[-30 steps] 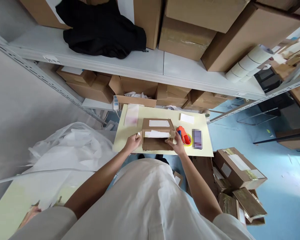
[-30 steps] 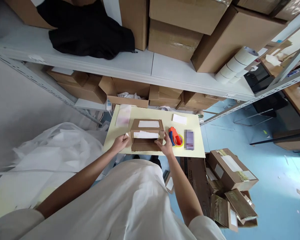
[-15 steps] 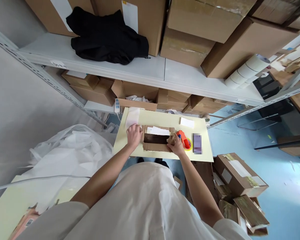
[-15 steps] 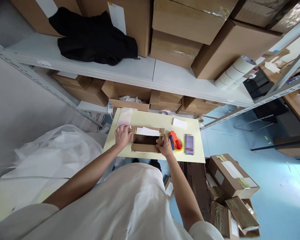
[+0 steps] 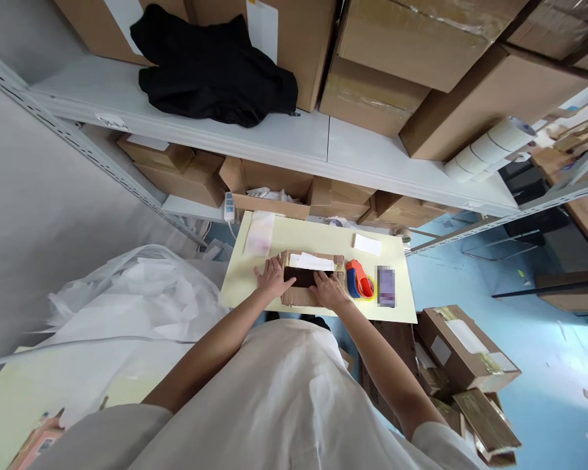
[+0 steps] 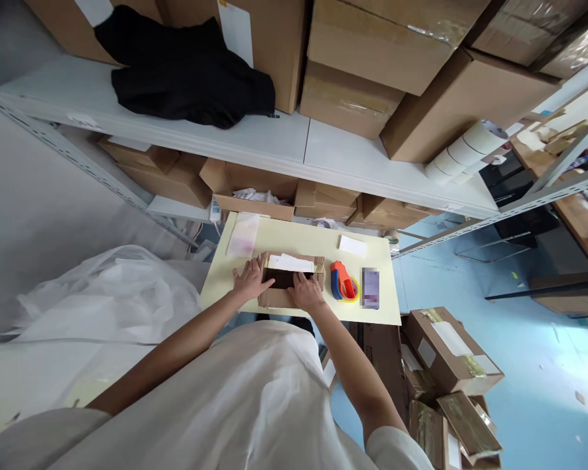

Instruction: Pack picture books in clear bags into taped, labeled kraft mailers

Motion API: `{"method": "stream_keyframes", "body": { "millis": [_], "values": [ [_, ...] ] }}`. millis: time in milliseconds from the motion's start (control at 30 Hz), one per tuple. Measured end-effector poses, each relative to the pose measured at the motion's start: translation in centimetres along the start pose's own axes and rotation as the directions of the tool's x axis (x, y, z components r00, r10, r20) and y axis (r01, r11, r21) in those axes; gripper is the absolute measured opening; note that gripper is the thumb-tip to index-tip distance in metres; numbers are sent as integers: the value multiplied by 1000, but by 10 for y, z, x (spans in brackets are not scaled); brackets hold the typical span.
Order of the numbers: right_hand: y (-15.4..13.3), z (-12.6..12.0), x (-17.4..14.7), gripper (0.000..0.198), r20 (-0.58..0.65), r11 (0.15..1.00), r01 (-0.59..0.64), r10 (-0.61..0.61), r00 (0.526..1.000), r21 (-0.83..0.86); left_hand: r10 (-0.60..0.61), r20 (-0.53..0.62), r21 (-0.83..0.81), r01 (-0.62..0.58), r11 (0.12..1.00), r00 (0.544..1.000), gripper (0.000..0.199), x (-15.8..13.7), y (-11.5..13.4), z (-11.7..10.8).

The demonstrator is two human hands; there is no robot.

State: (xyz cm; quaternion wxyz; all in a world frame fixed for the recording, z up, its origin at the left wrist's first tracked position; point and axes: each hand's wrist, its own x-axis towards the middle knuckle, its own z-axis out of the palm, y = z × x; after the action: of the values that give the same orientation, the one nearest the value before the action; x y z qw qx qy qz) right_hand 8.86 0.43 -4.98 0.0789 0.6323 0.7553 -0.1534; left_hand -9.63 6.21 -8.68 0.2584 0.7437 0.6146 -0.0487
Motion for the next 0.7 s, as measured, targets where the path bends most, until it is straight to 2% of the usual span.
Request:
{"method": "stream_keyframes", "body": {
  "millis": [67,133,233,300,367,433,533,633,700],
  "values": [
    [3,-10,5,59,-41,998,-60,60,997,3,-43,62,6,42,999,997,86,1,-2,1],
    [13,-23,10,64,-99,995,-97,99,990,21,-40,71,-9,41,999,997,84,1,-4,5],
    [35,-36,23,62,-134,988,-153,156,979,28,-29,28,-38,30,999,999,87,0,-7,11],
    [49,-38,32,60,-88,983,-168,174,981,69,-16,-47,-26,14,1000,999,90,-2,-10,10],
    [58,-34,40,59,-18,973,-171,175,984,156,55,-145,30,-51,998,988,93,-5,-13,6],
    [61,-27,43,61,24,960,-176,175,984,219,193,-190,107,-175,979,963,95,-10,-14,0],
    [52,-19,39,62,-33,965,-202,210,977,164,322,-149,156,-299,941,935,100,-16,-12,-8],
    [29,-13,29,51,-155,981,-180,189,970,74,296,-108,152,-279,948,949,106,-16,-7,-10],
    [12,-7,22,42,-187,987,-146,156,970,64,282,-102,155,-265,952,954,109,-14,-4,-10]
  ]
}}
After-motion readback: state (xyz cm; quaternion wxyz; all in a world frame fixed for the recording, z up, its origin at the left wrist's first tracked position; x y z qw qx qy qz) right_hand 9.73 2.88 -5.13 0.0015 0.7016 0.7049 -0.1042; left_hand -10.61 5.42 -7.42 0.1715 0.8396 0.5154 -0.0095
